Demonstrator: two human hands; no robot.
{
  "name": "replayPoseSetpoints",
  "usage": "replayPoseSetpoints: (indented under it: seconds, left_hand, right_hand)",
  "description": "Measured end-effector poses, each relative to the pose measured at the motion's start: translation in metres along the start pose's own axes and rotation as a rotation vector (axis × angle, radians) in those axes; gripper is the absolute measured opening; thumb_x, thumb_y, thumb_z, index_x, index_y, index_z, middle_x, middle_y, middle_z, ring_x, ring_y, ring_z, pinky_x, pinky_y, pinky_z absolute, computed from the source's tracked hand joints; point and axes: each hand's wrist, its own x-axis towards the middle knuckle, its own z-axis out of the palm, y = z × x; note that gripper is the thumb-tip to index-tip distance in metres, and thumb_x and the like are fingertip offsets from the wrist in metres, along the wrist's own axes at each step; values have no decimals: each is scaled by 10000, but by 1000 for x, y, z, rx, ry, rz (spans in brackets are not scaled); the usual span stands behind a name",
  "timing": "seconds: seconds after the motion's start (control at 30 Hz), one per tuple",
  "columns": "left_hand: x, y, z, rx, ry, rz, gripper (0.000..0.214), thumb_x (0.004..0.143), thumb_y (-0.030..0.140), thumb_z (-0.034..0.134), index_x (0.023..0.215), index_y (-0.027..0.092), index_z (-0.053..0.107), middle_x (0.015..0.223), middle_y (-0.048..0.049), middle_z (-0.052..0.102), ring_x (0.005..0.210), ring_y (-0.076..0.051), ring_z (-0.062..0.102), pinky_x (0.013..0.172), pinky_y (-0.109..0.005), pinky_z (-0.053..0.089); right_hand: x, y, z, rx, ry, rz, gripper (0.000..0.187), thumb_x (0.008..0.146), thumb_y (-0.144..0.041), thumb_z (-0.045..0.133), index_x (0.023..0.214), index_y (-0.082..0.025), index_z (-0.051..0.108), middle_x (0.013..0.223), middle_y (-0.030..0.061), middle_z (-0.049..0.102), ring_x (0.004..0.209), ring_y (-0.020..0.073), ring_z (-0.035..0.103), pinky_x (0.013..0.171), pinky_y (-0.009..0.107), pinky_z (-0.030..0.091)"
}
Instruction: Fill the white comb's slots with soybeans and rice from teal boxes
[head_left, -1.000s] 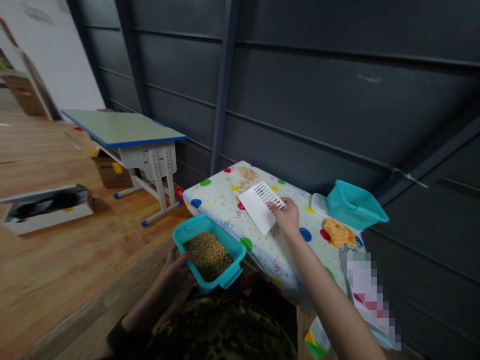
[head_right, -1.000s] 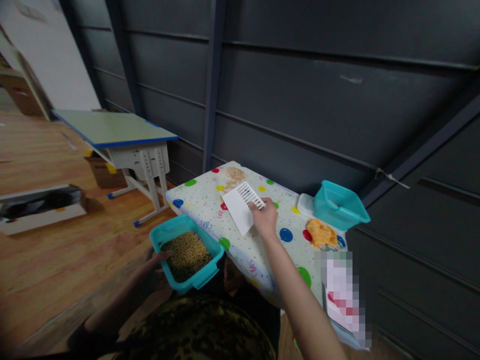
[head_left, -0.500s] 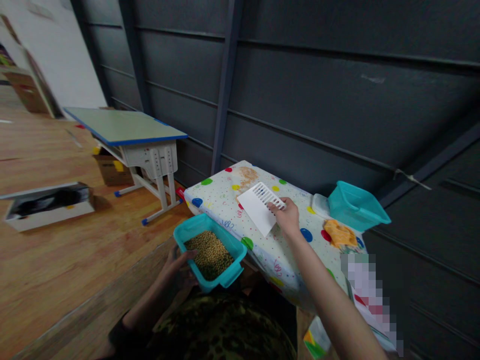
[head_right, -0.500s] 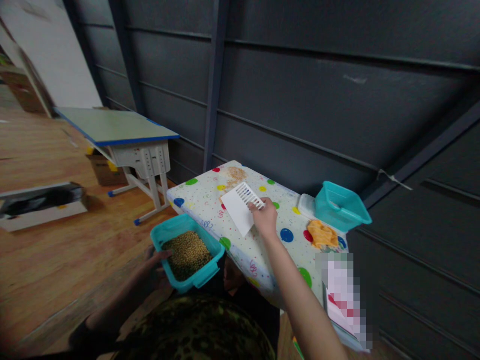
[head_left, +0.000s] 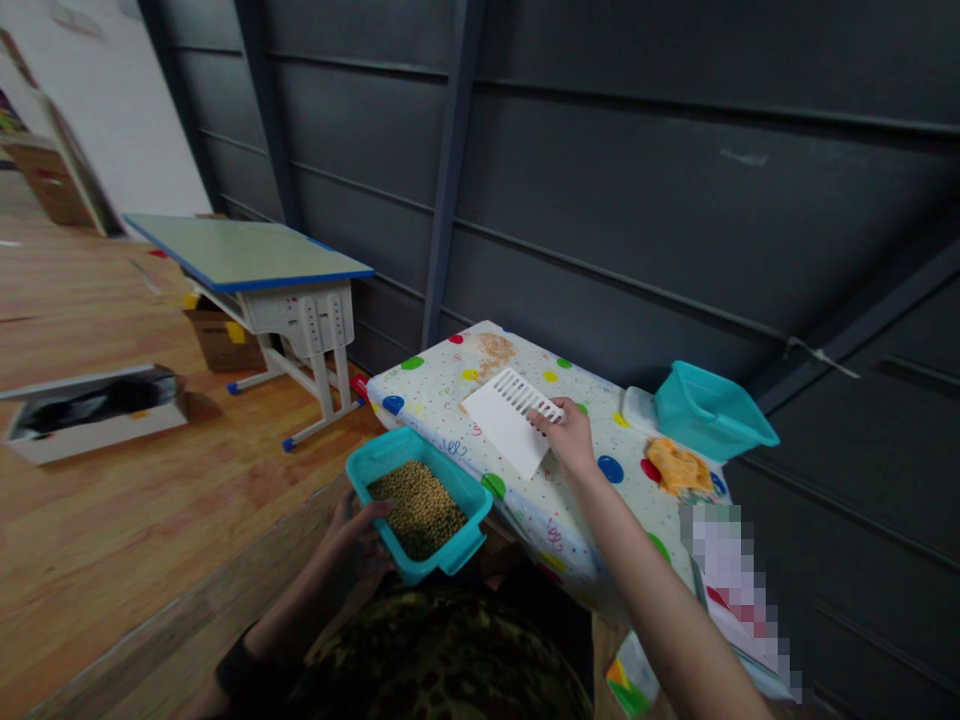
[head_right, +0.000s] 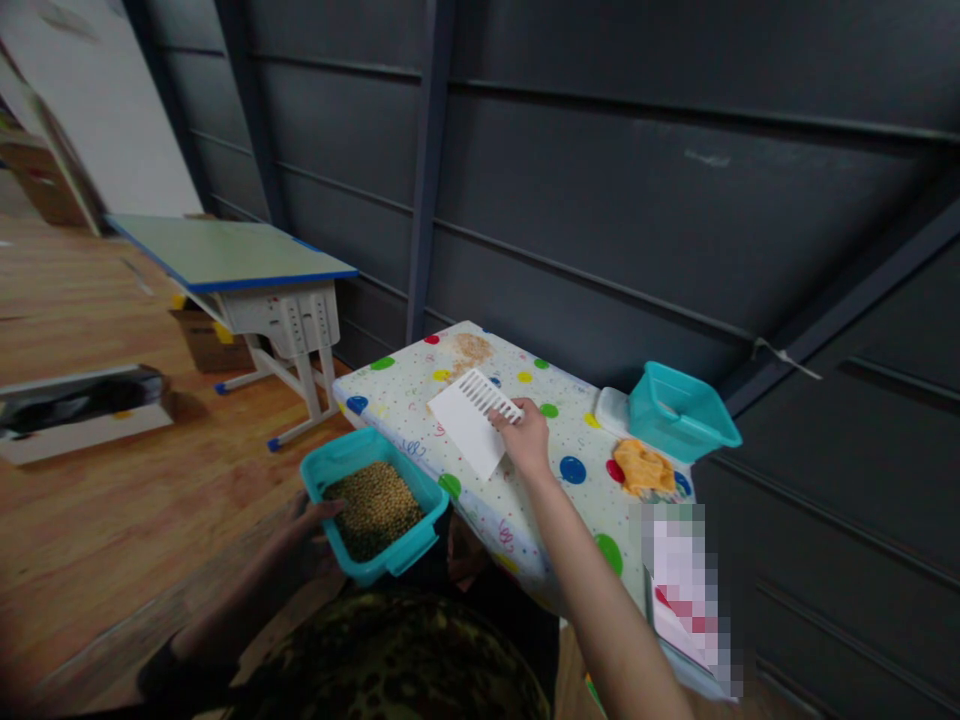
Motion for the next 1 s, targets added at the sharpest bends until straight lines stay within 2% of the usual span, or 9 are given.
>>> replayPoseSetpoints:
  seconds: [0.13, 0.3, 0.5, 0.6, 0.87, 1.0]
  left_hand:
    - [1, -1, 0, -16, 6, 1, 1070, 737, 478, 969, 1613, 327, 373, 940, -24, 717, 595, -229, 706, 586, -401, 633]
    - [-2, 1, 1, -21, 2, 9, 1175, 683, 504, 1000, 1635, 311, 339, 935, -29, 718, 595, -240, 711, 582, -402, 628]
    - [1, 2, -2, -16, 7, 26, 1097, 721, 461, 967, 1620, 326, 354, 982, -37, 713, 573, -217, 684, 566, -382, 605]
    - [5, 0, -4, -19, 22, 18, 1033, 749, 445, 939, 1606, 329, 374, 957, -46, 724, 571, -238, 699, 577, -400, 611]
    - [3, 3, 0, -6, 55, 18, 898, 848, 356, 854, 1613, 292, 389, 826, -15, 702, 571, -229, 695, 556, -379, 632]
    - [1, 5, 1, -4, 55, 4, 994, 802, 389, 902, 1635, 292, 368, 805, -6, 688, 547, -216, 668, 532, -364, 619]
  right_hand:
    - [-1, -4, 4, 43, -18, 28, 298, 637, -447, 826, 786, -263, 646, 698, -13, 670, 723, 226, 590, 668, 328, 428]
    - [-9, -10, 5, 110, -127, 56, 356, 605, -481, 850, 804, -256, 659, 722, -1, 692, 717, 229, 607, 658, 333, 449]
    - [-18, -9, 8, 180, -112, 120, 441, 551, -514, 899, 813, -261, 651, 711, 3, 699, 699, 233, 618, 626, 330, 463]
    - [-21, -8, 10, 229, -182, 144, 479, 547, -525, 929, 830, -256, 652, 746, 15, 731, 708, 232, 638, 624, 326, 474]
    - [-41, -17, 13, 238, -269, 107, 468, 587, -535, 950, 824, -242, 673, 749, 17, 742, 685, 208, 620, 659, 324, 464]
    - [-42, -20, 12, 235, -285, 73, 472, 614, -557, 937, 856, -243, 681, 771, 20, 743, 695, 215, 620, 669, 331, 460]
